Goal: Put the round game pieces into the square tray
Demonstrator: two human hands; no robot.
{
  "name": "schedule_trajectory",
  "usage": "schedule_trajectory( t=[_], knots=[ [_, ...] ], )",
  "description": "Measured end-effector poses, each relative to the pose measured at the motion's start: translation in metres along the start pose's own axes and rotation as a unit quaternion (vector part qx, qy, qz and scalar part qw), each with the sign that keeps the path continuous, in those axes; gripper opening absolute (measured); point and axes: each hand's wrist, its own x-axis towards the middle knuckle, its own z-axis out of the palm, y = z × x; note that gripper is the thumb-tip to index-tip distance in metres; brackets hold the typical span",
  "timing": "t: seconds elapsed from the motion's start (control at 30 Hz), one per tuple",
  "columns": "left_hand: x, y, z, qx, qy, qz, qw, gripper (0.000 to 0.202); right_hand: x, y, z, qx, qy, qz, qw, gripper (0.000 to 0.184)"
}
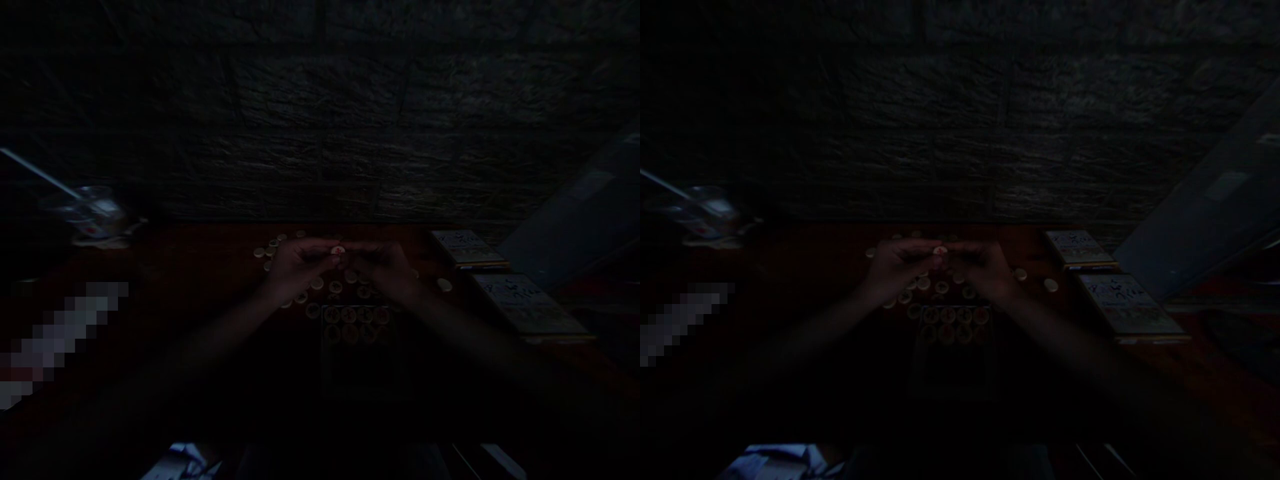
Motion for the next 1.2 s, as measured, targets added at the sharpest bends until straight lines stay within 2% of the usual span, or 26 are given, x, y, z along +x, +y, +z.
schedule_trajectory(
  t=[0.17, 0.3, 0.43, 0.87, 1.03, 1.2],
  knots=[
    [-0.001, -0.002, 0.001, 0.017, 0.023, 0.007, 1.0, 0.023, 0.001, 0.001, 0.001, -0.004, 0.003, -0.027, 1.0, 0.025],
    [-0.002, 0.0, 0.002, 0.02, 0.013, 0.005, 1.0, 0.019, 0.001, 0.002, 0.001, -0.011, 0.011, -0.021, 1.0, 0.027],
    [-0.003, 0.002, 0.004, 0.032, 0.005, 0.015, 0.999, 0.023, 0.0, 0.002, 0.001, -0.018, 0.021, -0.024, 0.999, 0.029],
    [-0.003, 0.001, 0.004, 0.017, -0.013, 0.017, 1.0, 0.033, 0.0, -0.001, 0.001, 0.043, 0.016, 0.041, 0.998, 0.035],
    [-0.001, 0.0, 0.001, 0.005, -0.002, -0.001, 1.0, 0.034, 0.0, -0.009, 0.001, 0.064, 0.008, 0.05, 0.997, 0.037],
    [0.002, 0.001, 0.001, 0.013, 0.028, -0.004, 1.0, 0.024, 0.001, -0.009, 0.002, 0.068, -0.007, 0.028, 0.997, 0.031]
  ],
)
